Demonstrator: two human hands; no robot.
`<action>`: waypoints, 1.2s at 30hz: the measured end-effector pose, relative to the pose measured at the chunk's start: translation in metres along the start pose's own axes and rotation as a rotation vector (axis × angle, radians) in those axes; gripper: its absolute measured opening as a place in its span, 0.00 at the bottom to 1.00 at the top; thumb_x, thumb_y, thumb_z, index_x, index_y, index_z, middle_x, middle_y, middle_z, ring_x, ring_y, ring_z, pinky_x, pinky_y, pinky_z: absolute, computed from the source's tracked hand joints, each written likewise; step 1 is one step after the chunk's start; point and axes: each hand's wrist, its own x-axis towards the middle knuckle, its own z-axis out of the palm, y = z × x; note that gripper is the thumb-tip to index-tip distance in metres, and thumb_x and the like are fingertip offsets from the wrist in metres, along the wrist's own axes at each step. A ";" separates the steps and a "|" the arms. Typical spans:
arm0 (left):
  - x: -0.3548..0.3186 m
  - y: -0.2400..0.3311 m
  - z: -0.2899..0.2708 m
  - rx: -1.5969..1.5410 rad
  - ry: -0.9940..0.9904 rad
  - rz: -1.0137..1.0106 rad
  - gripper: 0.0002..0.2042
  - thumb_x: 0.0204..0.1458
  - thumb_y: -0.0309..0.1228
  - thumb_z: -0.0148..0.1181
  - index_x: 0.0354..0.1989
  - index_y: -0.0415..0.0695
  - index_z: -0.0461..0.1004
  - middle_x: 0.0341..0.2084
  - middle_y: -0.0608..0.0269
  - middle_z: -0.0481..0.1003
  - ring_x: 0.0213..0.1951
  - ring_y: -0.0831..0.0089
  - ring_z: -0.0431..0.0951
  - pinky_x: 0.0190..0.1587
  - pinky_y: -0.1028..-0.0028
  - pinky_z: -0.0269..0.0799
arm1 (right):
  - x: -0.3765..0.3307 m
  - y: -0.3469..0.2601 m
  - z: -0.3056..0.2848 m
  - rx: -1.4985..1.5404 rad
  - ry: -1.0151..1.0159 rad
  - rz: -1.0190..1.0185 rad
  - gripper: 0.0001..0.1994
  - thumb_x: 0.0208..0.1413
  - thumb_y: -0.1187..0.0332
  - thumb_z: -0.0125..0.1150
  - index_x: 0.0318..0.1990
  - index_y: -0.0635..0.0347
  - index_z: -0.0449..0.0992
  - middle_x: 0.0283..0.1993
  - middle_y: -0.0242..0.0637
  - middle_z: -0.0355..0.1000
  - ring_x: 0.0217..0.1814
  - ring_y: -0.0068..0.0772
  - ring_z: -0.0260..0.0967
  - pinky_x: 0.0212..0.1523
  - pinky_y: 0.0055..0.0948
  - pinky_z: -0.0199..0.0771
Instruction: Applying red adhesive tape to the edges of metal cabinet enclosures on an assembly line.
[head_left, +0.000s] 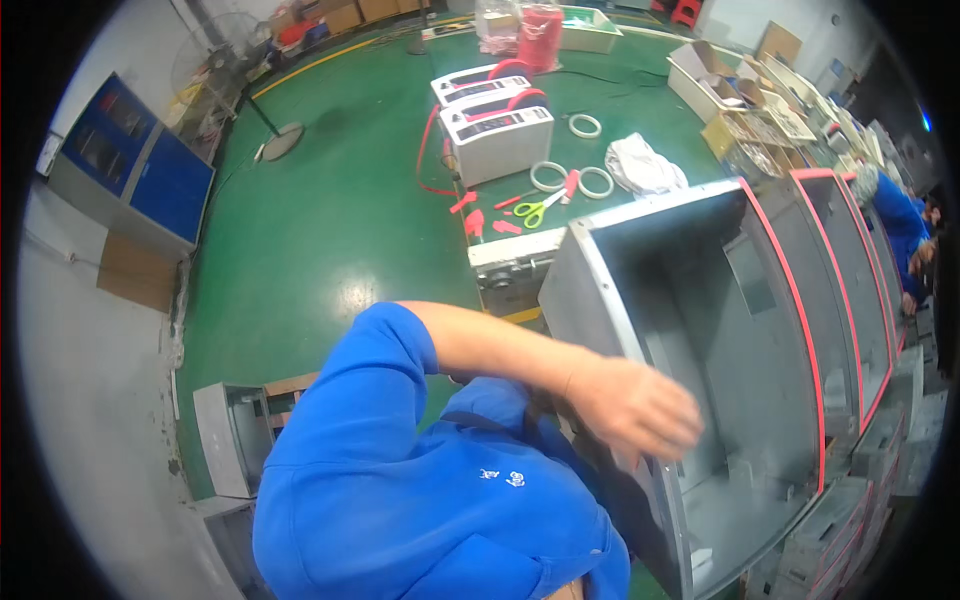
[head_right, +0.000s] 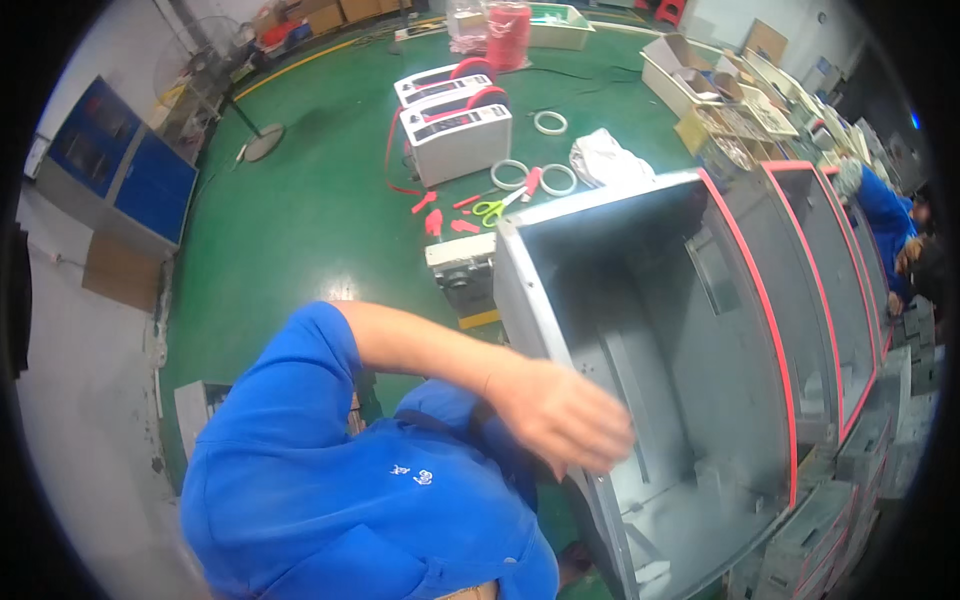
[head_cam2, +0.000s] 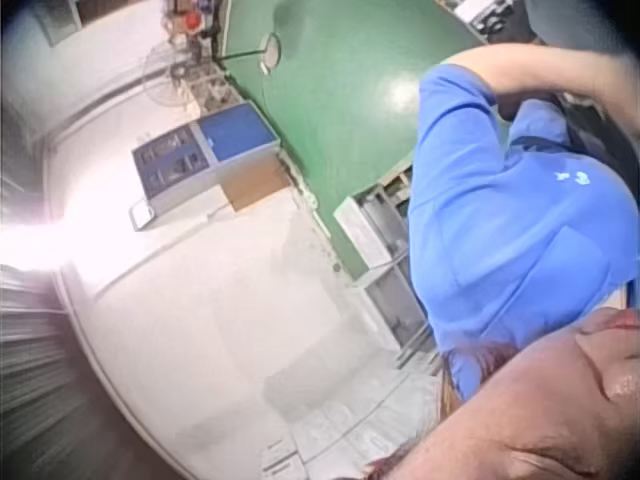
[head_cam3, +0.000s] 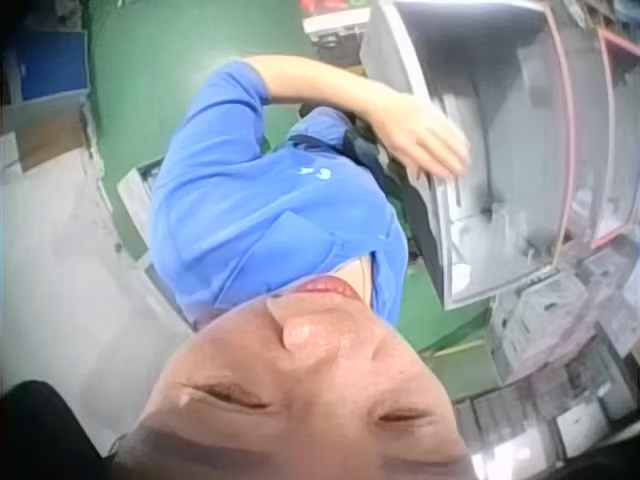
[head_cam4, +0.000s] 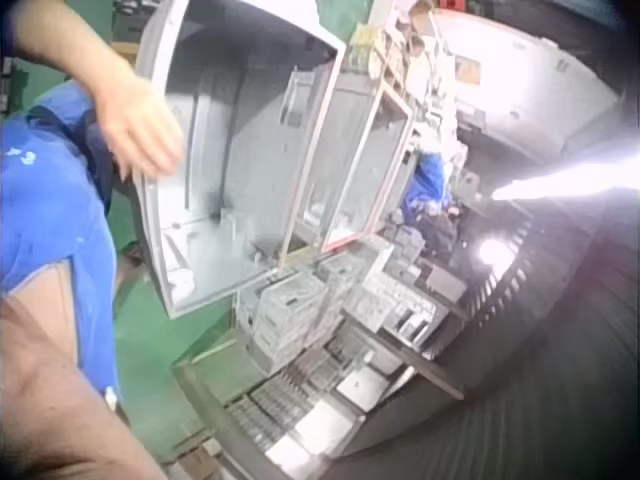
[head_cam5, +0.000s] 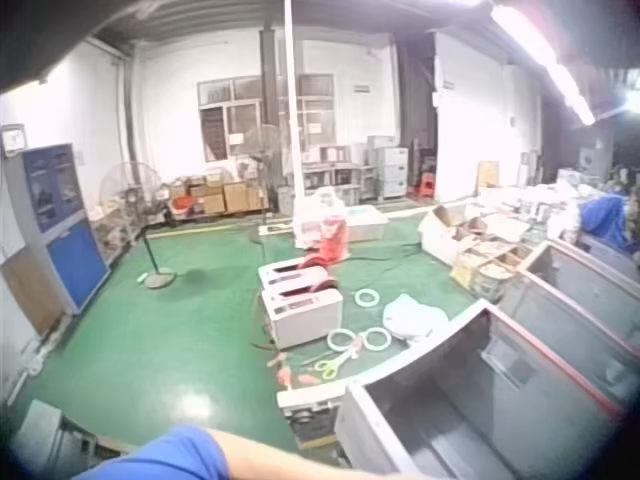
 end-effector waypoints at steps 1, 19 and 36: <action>-0.011 0.016 -0.005 -0.050 0.026 -0.028 0.14 0.53 0.34 0.51 0.39 0.34 0.71 0.42 0.50 0.70 0.43 0.57 0.71 0.47 0.61 0.67 | 0.003 -0.002 0.010 -0.035 -0.020 -0.010 0.19 0.53 0.58 0.45 0.47 0.60 0.69 0.47 0.44 0.67 0.49 0.38 0.64 0.52 0.39 0.61; -0.574 -0.073 -0.332 0.562 0.687 -1.803 0.27 0.46 0.38 0.59 0.54 0.37 0.62 0.48 0.50 0.68 0.49 0.62 0.70 0.50 0.70 0.64 | -0.034 -0.152 0.236 -0.088 -0.011 0.047 0.16 0.55 0.64 0.46 0.46 0.62 0.71 0.46 0.45 0.69 0.48 0.37 0.66 0.51 0.36 0.62; -0.515 0.038 -0.418 -0.174 0.304 -1.991 0.10 0.46 0.35 0.62 0.25 0.41 0.75 0.15 0.70 0.70 0.20 0.82 0.68 0.22 0.79 0.65 | -0.053 -0.415 0.261 0.332 0.099 -0.286 0.14 0.53 0.71 0.51 0.46 0.68 0.68 0.46 0.46 0.69 0.48 0.35 0.68 0.48 0.28 0.65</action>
